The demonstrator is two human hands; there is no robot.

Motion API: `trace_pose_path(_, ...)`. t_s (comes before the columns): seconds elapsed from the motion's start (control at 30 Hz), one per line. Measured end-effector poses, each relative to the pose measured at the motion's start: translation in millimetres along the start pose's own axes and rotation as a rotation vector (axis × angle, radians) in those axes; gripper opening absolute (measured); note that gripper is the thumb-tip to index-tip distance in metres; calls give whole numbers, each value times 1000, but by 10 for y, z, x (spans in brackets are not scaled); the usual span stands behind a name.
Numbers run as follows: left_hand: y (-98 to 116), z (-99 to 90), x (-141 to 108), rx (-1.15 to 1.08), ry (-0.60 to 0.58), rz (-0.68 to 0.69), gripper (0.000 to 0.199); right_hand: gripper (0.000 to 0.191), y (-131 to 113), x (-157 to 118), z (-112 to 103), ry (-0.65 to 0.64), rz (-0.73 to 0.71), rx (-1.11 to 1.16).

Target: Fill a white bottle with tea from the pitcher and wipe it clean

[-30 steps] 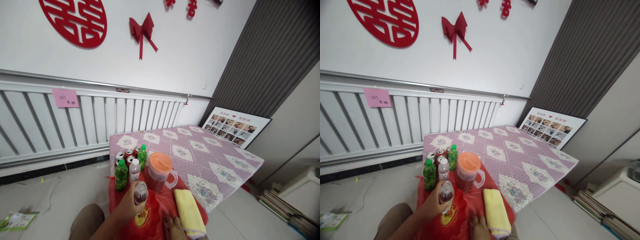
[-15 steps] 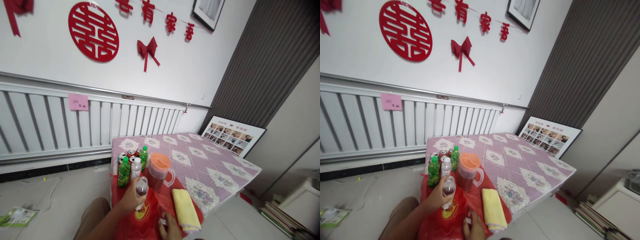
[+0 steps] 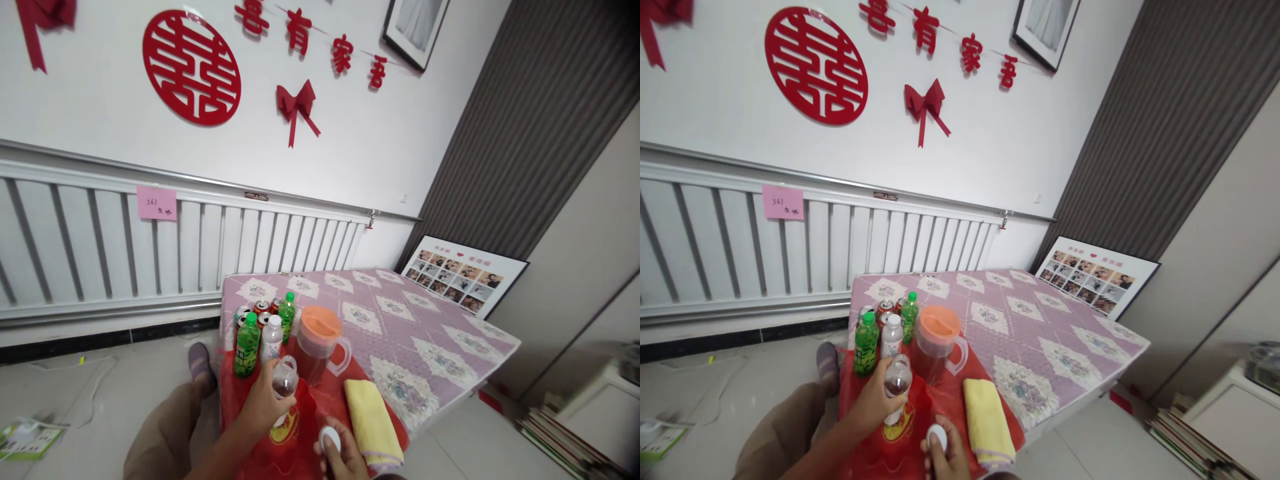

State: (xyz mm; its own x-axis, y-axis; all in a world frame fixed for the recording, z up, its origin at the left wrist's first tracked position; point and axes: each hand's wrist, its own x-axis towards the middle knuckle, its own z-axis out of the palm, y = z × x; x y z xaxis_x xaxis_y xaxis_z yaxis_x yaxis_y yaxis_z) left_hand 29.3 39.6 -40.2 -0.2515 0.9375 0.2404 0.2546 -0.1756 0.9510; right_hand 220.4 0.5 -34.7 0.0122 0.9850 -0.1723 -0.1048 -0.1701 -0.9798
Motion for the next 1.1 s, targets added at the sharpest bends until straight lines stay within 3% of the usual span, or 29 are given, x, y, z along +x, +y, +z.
trace_pose_path(0.23, -79, 37, 6, 6, 20, 15, 72, 61, -536, 173, 175, -113, 24, 74)
trace_pose_path(0.33, -102, 62, -4, 0, 29, 1, 74, 53, -794, 286, 302, -180, 3, -23)
trace_pose_path(0.5, -89, 74, -12, -12, 14, -39, 71, 35, -1158, 491, 554, -280, -148, -230)
trace_pose_path(0.6, -72, 73, -10, -8, 10, -47, 73, 30, -1300, 585, 686, -429, -146, -326)
trace_pose_path(0.83, -55, 63, -9, 10, -11, -69, 73, 24, -1351, 790, 825, -628, -94, -580)
trace_pose_path(1.1, -43, 56, -7, 19, -17, -77, 74, 22, -1231, 945, 818, -670, -72, -672)
